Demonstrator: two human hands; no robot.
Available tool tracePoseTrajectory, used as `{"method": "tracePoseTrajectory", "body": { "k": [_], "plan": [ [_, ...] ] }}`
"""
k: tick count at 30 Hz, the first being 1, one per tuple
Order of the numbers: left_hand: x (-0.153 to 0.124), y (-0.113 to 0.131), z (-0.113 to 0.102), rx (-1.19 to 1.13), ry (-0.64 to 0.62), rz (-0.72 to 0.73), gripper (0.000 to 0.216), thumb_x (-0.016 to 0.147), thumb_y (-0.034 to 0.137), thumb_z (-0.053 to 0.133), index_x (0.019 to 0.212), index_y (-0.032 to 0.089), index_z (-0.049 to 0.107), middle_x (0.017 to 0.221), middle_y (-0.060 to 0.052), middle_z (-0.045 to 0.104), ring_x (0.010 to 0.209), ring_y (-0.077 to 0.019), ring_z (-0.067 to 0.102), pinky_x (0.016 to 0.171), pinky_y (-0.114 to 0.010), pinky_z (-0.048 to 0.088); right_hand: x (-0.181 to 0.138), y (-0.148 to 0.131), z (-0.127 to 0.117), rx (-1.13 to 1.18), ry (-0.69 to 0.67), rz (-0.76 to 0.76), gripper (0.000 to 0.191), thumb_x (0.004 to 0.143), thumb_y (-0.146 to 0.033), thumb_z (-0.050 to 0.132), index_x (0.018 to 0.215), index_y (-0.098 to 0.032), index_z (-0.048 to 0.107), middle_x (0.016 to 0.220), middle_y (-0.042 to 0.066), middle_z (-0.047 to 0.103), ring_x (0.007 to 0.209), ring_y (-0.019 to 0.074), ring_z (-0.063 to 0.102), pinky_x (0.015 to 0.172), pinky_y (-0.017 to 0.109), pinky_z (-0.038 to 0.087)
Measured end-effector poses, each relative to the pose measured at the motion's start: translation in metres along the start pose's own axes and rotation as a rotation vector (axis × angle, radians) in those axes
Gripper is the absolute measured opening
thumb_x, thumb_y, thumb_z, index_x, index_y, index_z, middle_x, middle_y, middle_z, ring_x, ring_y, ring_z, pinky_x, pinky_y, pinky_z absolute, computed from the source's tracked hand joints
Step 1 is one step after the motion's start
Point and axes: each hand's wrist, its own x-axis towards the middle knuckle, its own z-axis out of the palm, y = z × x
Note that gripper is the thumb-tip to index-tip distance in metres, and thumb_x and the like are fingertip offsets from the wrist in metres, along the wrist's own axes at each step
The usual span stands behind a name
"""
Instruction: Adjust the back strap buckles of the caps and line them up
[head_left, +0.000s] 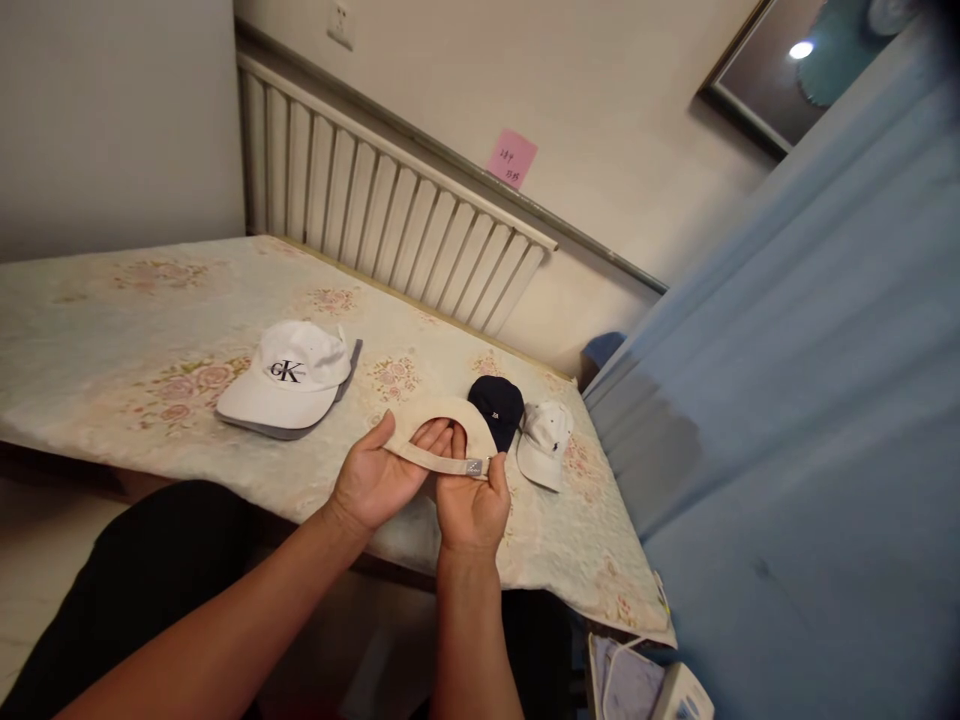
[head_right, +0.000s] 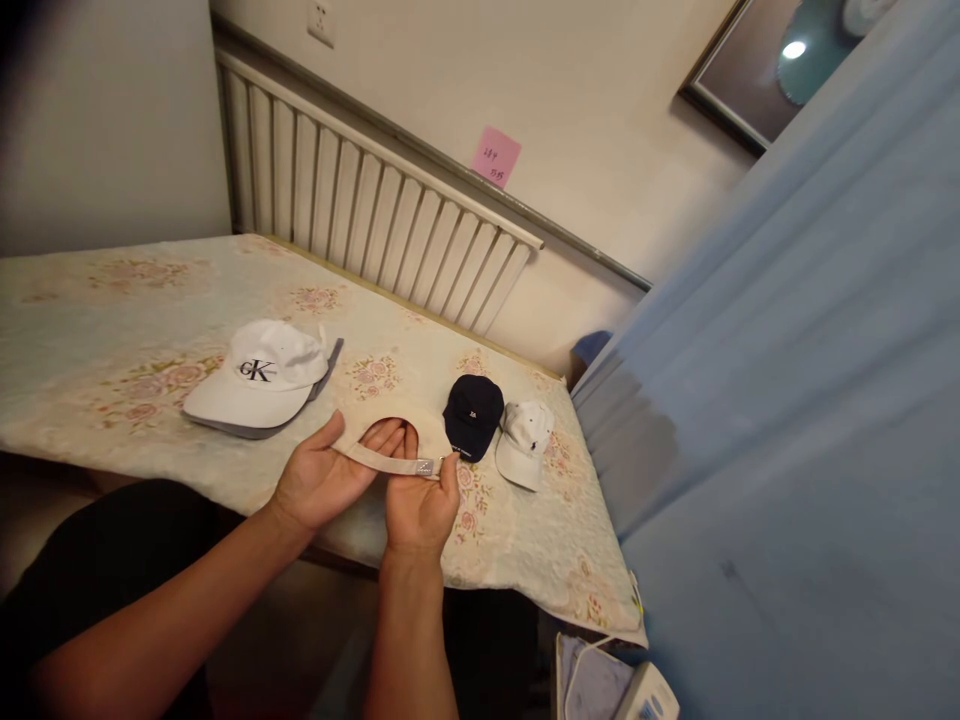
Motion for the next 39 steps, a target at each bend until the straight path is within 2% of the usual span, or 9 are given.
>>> {"method": "tracePoseTrajectory", "body": {
  "k": [6,13,18,23,31,39],
  "plan": [
    [-0.002,-0.004,0.008,0.003,0.031,0.011,0.051,0.095,0.028,0.039,0.141,0.006,0.034,0.123,-0.024,0.060,0.115,-0.0297,0.058,0.098,-0.042,0.051,-0.001,-0.003,0.003,0.016,0.031,0.030,0.034,0.091,-0.036,0.042,0.108,-0.015,0.063,0.118,0.009,0.067,0.122,0.0175,0.054,0.113,0.046,0.032],
    [0.001,-0.002,0.004,-0.004,0.002,0.025,0.054,0.095,0.031,0.040,0.144,0.008,0.030,0.126,-0.024,0.058,0.117,-0.0303,0.056,0.099,-0.044,0.049,-0.002,-0.008,0.000,0.082,-0.032,0.020,0.039,0.094,-0.037,0.034,0.105,-0.016,0.065,0.113,0.006,0.071,0.117,0.0180,0.059,0.114,0.045,0.030],
    [0.003,-0.006,-0.001,0.003,-0.007,-0.004,0.056,0.095,0.031,0.040,0.144,0.005,0.029,0.124,-0.025,0.059,0.118,-0.0310,0.056,0.100,-0.044,0.049,-0.005,-0.008,0.002,0.092,-0.051,0.017,0.036,0.093,-0.036,0.039,0.107,-0.016,0.065,0.113,0.006,0.070,0.116,0.0177,0.059,0.115,0.044,0.028],
    [0.002,-0.012,0.004,-0.018,0.003,-0.003,0.055,0.095,0.029,0.039,0.143,0.003,0.030,0.123,-0.025,0.060,0.118,-0.0300,0.056,0.100,-0.043,0.049,-0.007,-0.006,0.008,0.032,-0.059,-0.022,0.031,0.091,-0.032,0.043,0.107,-0.015,0.064,0.114,0.008,0.070,0.118,0.0173,0.058,0.116,0.044,0.026],
    [0.003,-0.010,0.008,0.016,0.022,0.000,0.056,0.095,0.032,0.038,0.144,0.006,0.027,0.123,-0.024,0.060,0.113,-0.0283,0.061,0.098,-0.041,0.050,-0.005,-0.010,0.005,0.025,0.007,-0.021,0.034,0.092,-0.032,0.038,0.109,-0.015,0.062,0.119,0.009,0.067,0.120,0.0160,0.056,0.114,0.044,0.030],
    [0.006,-0.004,0.003,-0.011,-0.010,0.036,0.053,0.094,0.032,0.043,0.141,0.010,0.035,0.125,-0.023,0.059,0.117,-0.0308,0.057,0.099,-0.046,0.049,-0.003,-0.008,0.007,0.041,-0.039,0.007,0.034,0.092,-0.033,0.038,0.108,-0.017,0.063,0.118,0.007,0.068,0.119,0.0155,0.057,0.114,0.042,0.029]
  ]
}}
